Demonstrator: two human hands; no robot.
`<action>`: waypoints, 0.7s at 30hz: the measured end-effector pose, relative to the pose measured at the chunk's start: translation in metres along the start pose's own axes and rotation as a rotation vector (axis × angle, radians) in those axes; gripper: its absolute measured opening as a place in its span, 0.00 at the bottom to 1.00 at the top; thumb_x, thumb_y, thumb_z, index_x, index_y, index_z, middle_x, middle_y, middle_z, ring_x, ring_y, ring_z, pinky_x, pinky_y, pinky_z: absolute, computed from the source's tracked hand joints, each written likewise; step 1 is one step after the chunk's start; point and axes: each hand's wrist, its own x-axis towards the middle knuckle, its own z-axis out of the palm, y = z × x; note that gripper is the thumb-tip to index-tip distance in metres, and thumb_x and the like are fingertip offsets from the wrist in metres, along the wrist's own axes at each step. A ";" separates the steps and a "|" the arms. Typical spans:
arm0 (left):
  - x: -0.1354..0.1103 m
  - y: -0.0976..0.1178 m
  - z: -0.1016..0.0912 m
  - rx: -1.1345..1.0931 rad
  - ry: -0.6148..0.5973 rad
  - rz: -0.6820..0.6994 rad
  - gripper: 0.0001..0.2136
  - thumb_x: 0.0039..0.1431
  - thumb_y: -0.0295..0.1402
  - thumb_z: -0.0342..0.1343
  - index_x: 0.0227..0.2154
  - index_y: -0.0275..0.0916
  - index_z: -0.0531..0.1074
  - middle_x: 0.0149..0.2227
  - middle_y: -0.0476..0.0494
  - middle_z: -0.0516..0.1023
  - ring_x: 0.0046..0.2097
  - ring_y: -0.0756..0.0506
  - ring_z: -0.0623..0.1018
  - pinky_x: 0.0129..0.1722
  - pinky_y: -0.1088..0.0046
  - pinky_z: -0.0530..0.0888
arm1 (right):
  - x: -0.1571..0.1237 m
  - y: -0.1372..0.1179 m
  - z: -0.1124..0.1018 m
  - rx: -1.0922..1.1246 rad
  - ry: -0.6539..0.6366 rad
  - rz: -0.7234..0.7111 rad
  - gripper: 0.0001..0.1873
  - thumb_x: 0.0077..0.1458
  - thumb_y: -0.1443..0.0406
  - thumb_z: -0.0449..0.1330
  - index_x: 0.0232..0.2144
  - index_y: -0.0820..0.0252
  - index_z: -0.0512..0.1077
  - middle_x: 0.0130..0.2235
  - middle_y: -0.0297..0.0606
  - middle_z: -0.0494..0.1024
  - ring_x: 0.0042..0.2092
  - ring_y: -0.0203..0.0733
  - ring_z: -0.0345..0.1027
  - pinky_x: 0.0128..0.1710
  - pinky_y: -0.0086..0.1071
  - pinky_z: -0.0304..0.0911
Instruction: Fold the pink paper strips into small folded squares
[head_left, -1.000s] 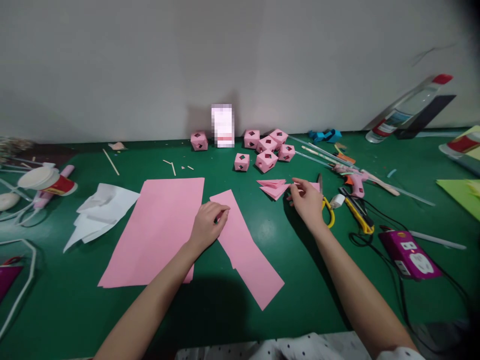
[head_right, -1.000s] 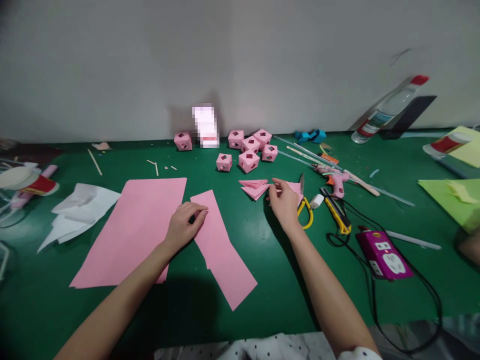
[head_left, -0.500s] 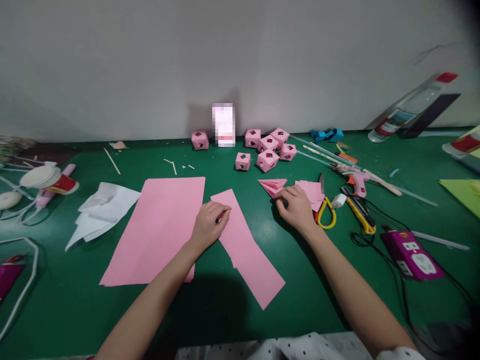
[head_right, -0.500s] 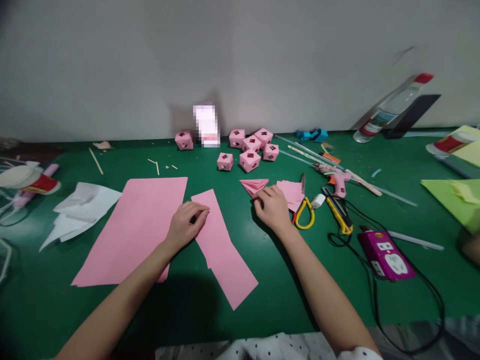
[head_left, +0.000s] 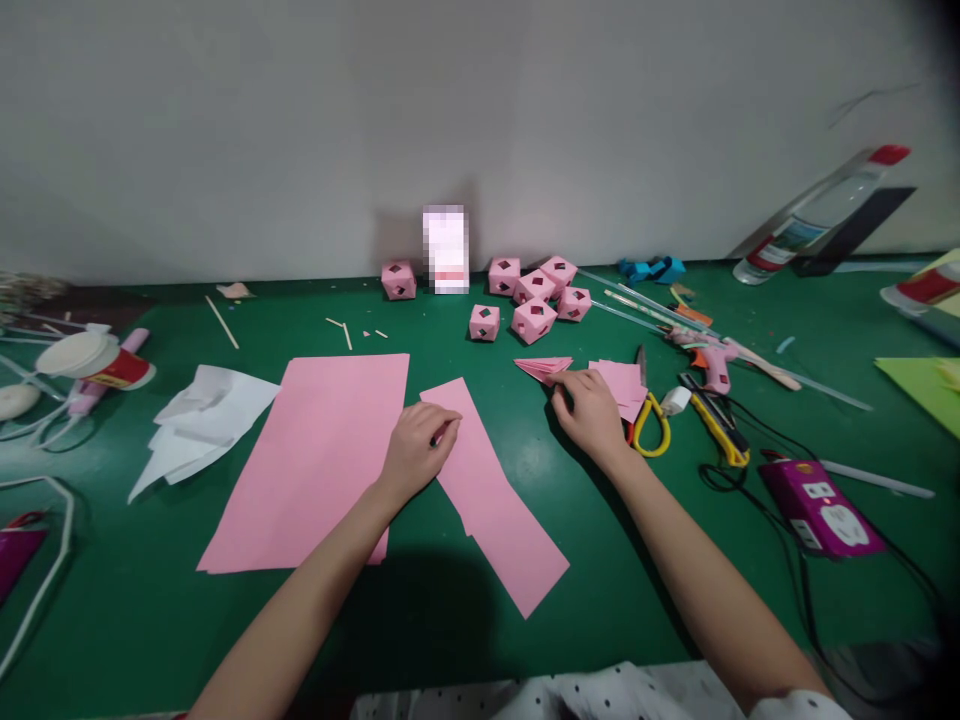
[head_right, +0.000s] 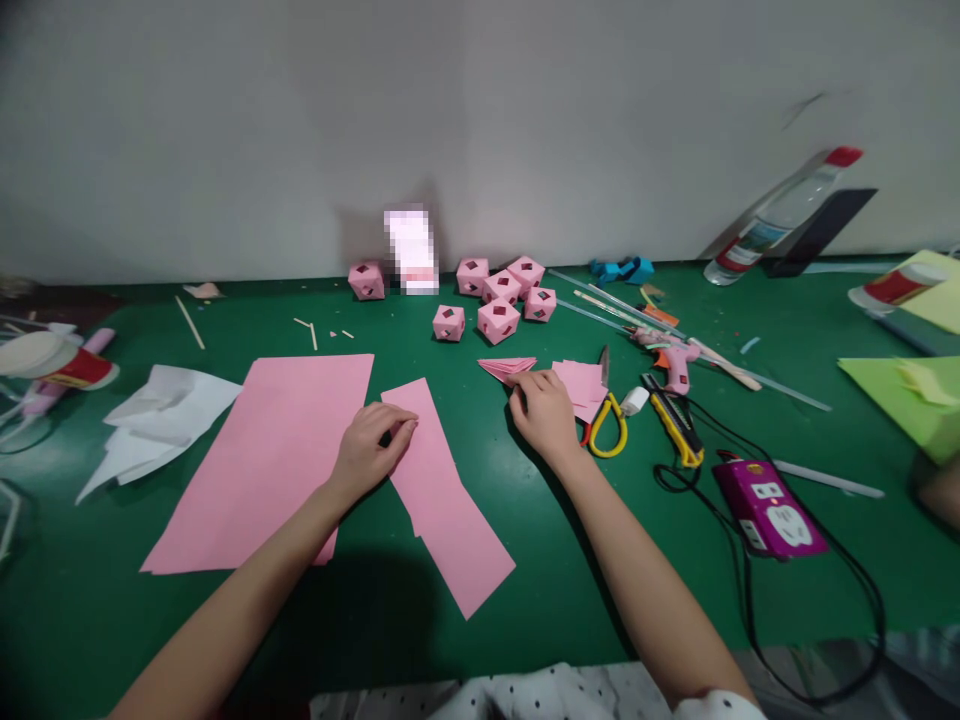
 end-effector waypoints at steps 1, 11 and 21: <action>0.000 0.000 0.000 -0.001 0.001 0.000 0.07 0.62 0.32 0.51 0.35 0.41 0.74 0.34 0.45 0.78 0.40 0.44 0.75 0.42 0.64 0.69 | 0.000 0.000 0.000 -0.002 -0.003 0.000 0.14 0.57 0.68 0.52 0.43 0.61 0.74 0.40 0.45 0.78 0.44 0.51 0.65 0.47 0.45 0.61; 0.000 0.000 0.000 0.002 -0.006 -0.002 0.07 0.62 0.31 0.51 0.35 0.41 0.74 0.34 0.45 0.78 0.39 0.45 0.75 0.43 0.64 0.68 | -0.001 -0.004 -0.001 -0.046 0.036 0.002 0.10 0.55 0.67 0.53 0.32 0.61 0.75 0.33 0.43 0.75 0.39 0.48 0.63 0.43 0.41 0.61; 0.000 0.000 0.000 0.009 -0.006 0.000 0.07 0.62 0.32 0.50 0.35 0.41 0.74 0.34 0.45 0.78 0.40 0.44 0.75 0.43 0.63 0.69 | -0.002 -0.001 0.006 -0.062 0.008 -0.014 0.14 0.58 0.66 0.53 0.43 0.59 0.76 0.39 0.45 0.73 0.42 0.50 0.63 0.44 0.43 0.61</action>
